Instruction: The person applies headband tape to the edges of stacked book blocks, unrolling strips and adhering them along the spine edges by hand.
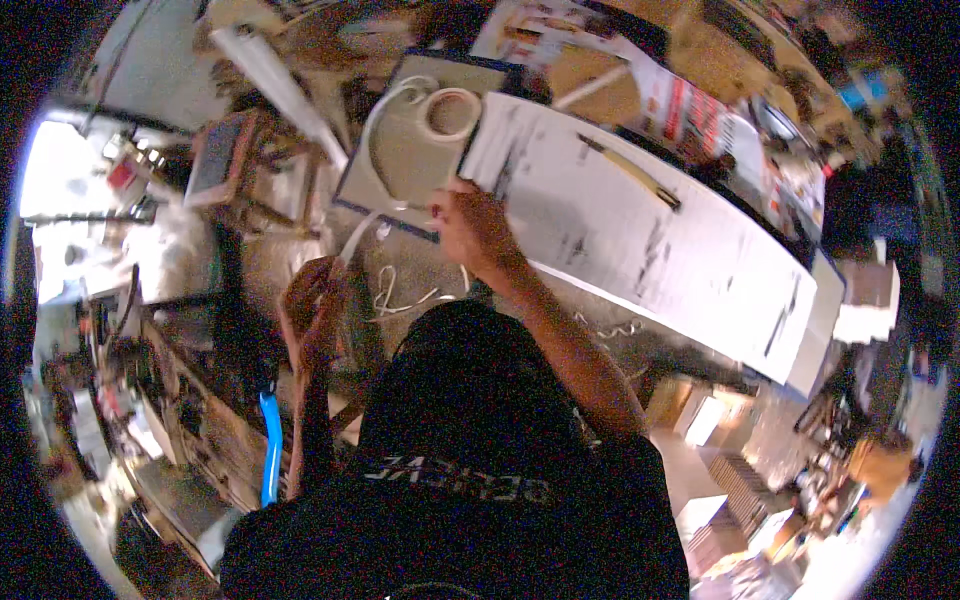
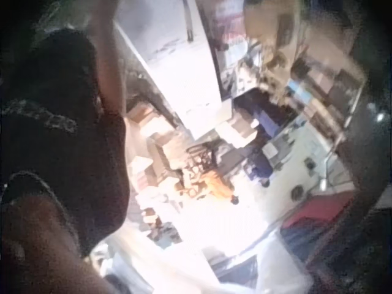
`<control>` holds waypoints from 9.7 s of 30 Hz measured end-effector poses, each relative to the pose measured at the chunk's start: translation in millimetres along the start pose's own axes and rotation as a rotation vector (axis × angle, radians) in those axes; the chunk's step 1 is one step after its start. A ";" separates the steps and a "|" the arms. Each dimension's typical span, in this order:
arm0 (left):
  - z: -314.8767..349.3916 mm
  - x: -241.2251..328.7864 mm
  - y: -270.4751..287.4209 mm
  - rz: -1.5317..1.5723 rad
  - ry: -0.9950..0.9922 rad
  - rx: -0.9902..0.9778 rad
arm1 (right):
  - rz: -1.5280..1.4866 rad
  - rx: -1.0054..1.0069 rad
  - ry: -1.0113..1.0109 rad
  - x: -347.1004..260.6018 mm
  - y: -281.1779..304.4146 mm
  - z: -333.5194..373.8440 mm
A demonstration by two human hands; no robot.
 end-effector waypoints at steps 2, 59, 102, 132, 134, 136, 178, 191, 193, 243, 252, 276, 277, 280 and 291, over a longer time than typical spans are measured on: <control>-3.3 3.3 -4.3 -0.018 -0.085 -0.041 | -0.104 0.098 0.090 5.1 -9.7 6.8; 51.2 89.7 -71.3 -0.272 -0.375 -0.648 | -0.213 -0.005 0.055 -87.5 107.0 137.1; -258.1 92.1 84.1 -0.367 -0.704 0.165 | 0.083 0.089 -0.449 -37.0 197.2 282.2; 85.5 180.0 -166.8 0.313 -0.438 -1.305 | -0.801 0.910 -0.229 -130.9 195.8 197.9; 77.0 189.9 -167.6 0.227 -0.717 -1.073 | -0.845 0.943 -0.171 -131.6 194.7 194.0; 70.5 207.7 -155.0 0.035 -1.046 -0.760 | -0.838 0.966 -0.172 -131.9 195.7 194.7; 89.5 179.4 -140.4 0.454 -0.576 -0.835 | -0.422 0.849 -0.317 -126.8 184.5 215.2; 97.1 170.4 -193.9 0.187 -0.562 -0.926 | -0.199 0.952 -0.593 -55.8 166.6 300.2; 108.0 175.0 -204.1 0.167 -0.578 -0.936 | -0.252 0.983 -0.496 -72.7 186.9 296.6; 241.5 206.6 -524.4 -0.196 -0.954 -0.972 | -0.308 1.209 -0.531 129.9 376.3 487.9; 239.0 202.4 -531.1 -0.200 -0.933 -0.979 | -0.168 1.172 -0.489 134.4 377.3 489.8; 250.9 212.5 -526.8 -0.335 -0.939 -0.945 | -0.724 1.434 -0.373 130.4 364.9 498.1; 250.5 212.2 -526.9 -0.325 -0.943 -0.946 | -0.725 1.437 -0.374 130.7 365.1 499.3; 247.4 209.1 -528.1 -0.330 -0.948 -0.925 | -0.826 1.432 -0.384 133.5 362.8 498.3; 240.5 226.5 -500.8 -0.279 -0.702 -1.149 | -0.583 1.390 -0.479 136.5 363.7 492.1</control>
Point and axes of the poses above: each hand's wrist, its own z-axis away from the middle knuckle, its own y-axis out of the back of the hand, x = y × z, the point moved 3 cm from there along -z, towards the middle knuckle, and after that the axes turned 13 degrees about -z, right-handed, at the moved point
